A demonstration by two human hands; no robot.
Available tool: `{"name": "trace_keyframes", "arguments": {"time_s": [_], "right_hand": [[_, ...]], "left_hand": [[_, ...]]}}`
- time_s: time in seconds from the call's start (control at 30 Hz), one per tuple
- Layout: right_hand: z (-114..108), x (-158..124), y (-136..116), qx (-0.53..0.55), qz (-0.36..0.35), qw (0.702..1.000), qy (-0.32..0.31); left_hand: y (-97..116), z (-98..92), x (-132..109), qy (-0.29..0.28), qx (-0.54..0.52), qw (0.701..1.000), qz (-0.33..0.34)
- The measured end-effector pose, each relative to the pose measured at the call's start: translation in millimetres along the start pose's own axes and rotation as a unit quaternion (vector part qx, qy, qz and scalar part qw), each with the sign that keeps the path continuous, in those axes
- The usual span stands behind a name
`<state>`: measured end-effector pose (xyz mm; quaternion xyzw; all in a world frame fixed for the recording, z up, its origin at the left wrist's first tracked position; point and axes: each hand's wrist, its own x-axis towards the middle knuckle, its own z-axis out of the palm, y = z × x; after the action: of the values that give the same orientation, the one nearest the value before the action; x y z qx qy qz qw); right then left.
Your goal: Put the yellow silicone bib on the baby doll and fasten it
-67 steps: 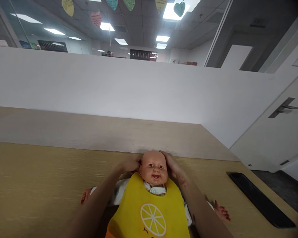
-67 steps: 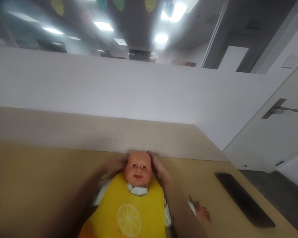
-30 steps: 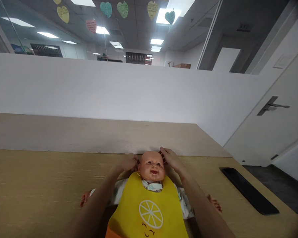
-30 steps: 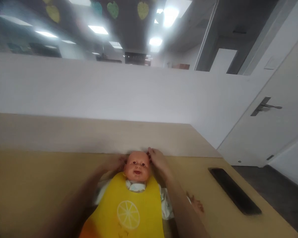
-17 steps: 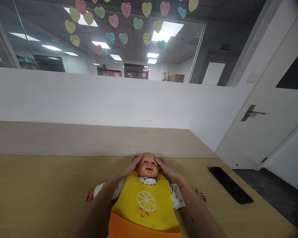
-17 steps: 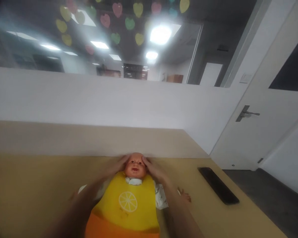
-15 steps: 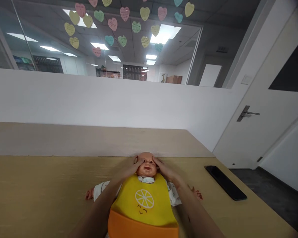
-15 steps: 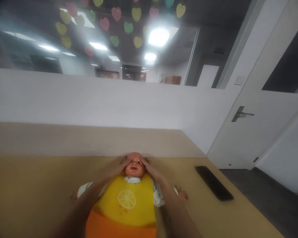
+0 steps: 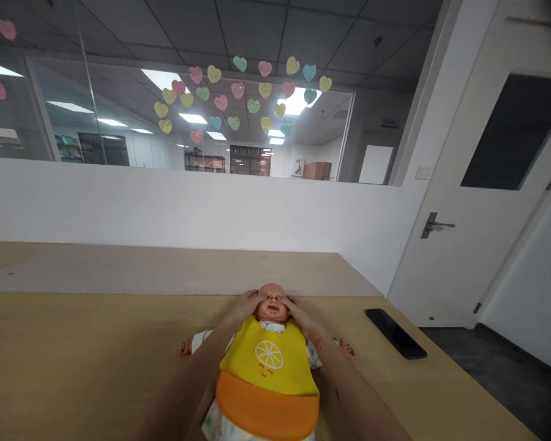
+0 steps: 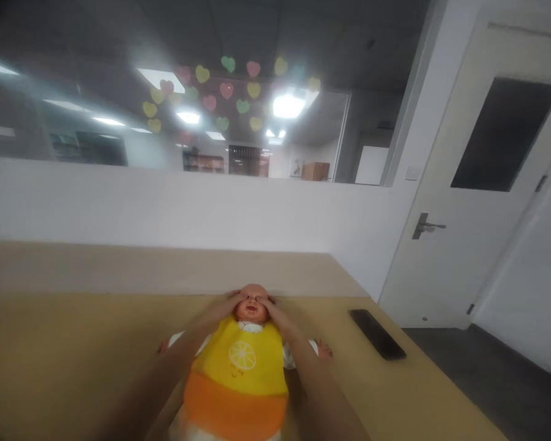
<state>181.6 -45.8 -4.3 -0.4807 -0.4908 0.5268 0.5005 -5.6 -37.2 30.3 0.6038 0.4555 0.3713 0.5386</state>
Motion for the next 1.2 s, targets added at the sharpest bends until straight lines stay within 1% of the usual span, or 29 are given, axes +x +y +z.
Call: {"name": "trace_keyframes", "arguments": {"time_s": [0.07, 0.13, 0.2, 0.23, 0.27, 0.33, 0.4, 0.47, 0.53, 0.6, 0.63, 0.73, 0.77, 0.83, 0.93, 1.0, 1.07, 1.13, 1.17, 1.2], "right_hand": [[3.4, -17.6, -16.9, 0.017, -0.01, 1.0, -0.005], [7.9, -42.7, -36.7, 0.007, -0.027, 1.0, 0.008], [13.7, -74.0, -55.5, -0.015, -0.031, 0.999, 0.033], [17.2, -91.3, -63.3, -0.028, -0.039, 0.998, 0.041], [20.9, -109.2, -69.7, -0.04, -0.05, 0.998, 0.029], [28.7, -145.7, -77.3, -0.056, -0.064, 0.996, 0.01], [36.3, -181.4, -78.6, -0.074, -0.063, 0.994, 0.039], [42.9, -215.0, -75.8, -0.087, -0.055, 0.994, 0.041], [48.2, -245.4, -71.0, -0.092, -0.029, 0.995, 0.035], [52.1, -271.9, -65.3, -0.1, -0.01, 0.994, 0.035], [53.7, -283.6, -62.0, -0.105, -0.011, 0.994, 0.035], [57.5, -313.4, -50.6, -0.113, -0.039, 0.992, 0.033], [58.2, -321.9, -46.7, -0.113, -0.043, 0.992, 0.031], [57.5, -336.6, -40.1, -0.11, -0.027, 0.993, 0.013], [49.7, -349.3, -34.4, -0.079, 0.016, 0.995, -0.054], [41.7, -349.4, -31.7, -0.044, 0.028, 0.995, -0.088], [36.3, -343.7, -27.5, -0.023, 0.049, 0.995, -0.088], [37.2, -334.4, -20.6, -0.01, 0.074, 0.994, -0.078], [40.1, -329.2, -16.1, -0.014, 0.089, 0.992, -0.093], [44.1, -324.1, -10.7, -0.023, 0.102, 0.986, -0.126]], "left_hand": [[11.3, 0.8, -13.7, 0.024, -0.006, 1.0, -0.003], [24.6, -0.3, -35.4, 0.033, -0.013, 0.999, -0.004], [38.6, -2.9, -65.1, 0.013, -0.029, 0.999, 0.008], [45.3, -4.2, -82.4, -0.01, -0.038, 0.999, 0.023], [51.4, -5.3, -100.6, -0.027, -0.035, 0.998, 0.034], [61.0, -6.2, -138.3, -0.039, -0.011, 0.998, 0.042], [65.8, -4.9, -175.3, -0.039, 0.02, 0.997, 0.061], [65.8, -1.7, -209.6, -0.029, 0.034, 0.998, 0.049], [62.5, 2.6, -240.2, -0.04, 0.024, 0.998, 0.042], [57.8, 7.2, -266.2, -0.055, -0.004, 0.998, 0.041], [55.1, 9.5, -277.3, -0.059, -0.018, 0.997, 0.04], [43.8, 16.4, -302.6, -0.076, -0.052, 0.996, 0.019], [38.2, 18.4, -308.7, -0.083, -0.064, 0.994, 0.01], [24.1, 21.3, -319.1, -0.089, -0.087, 0.992, 0.004], [2.4, 23.8, -334.0, -0.079, -0.096, 0.992, 0.021], [-5.1, 27.0, -345.2, -0.078, -0.075, 0.994, 0.031], [-3.9, 34.3, -357.2, -0.094, -0.044, 0.994, 0.043], [4.3, 45.9, -368.8, -0.124, -0.001, 0.991, 0.052], [9.5, 52.5, -373.6, -0.138, 0.028, 0.989, 0.053], [14.6, 58.9, -377.5, -0.143, 0.057, 0.987, 0.044]]}}
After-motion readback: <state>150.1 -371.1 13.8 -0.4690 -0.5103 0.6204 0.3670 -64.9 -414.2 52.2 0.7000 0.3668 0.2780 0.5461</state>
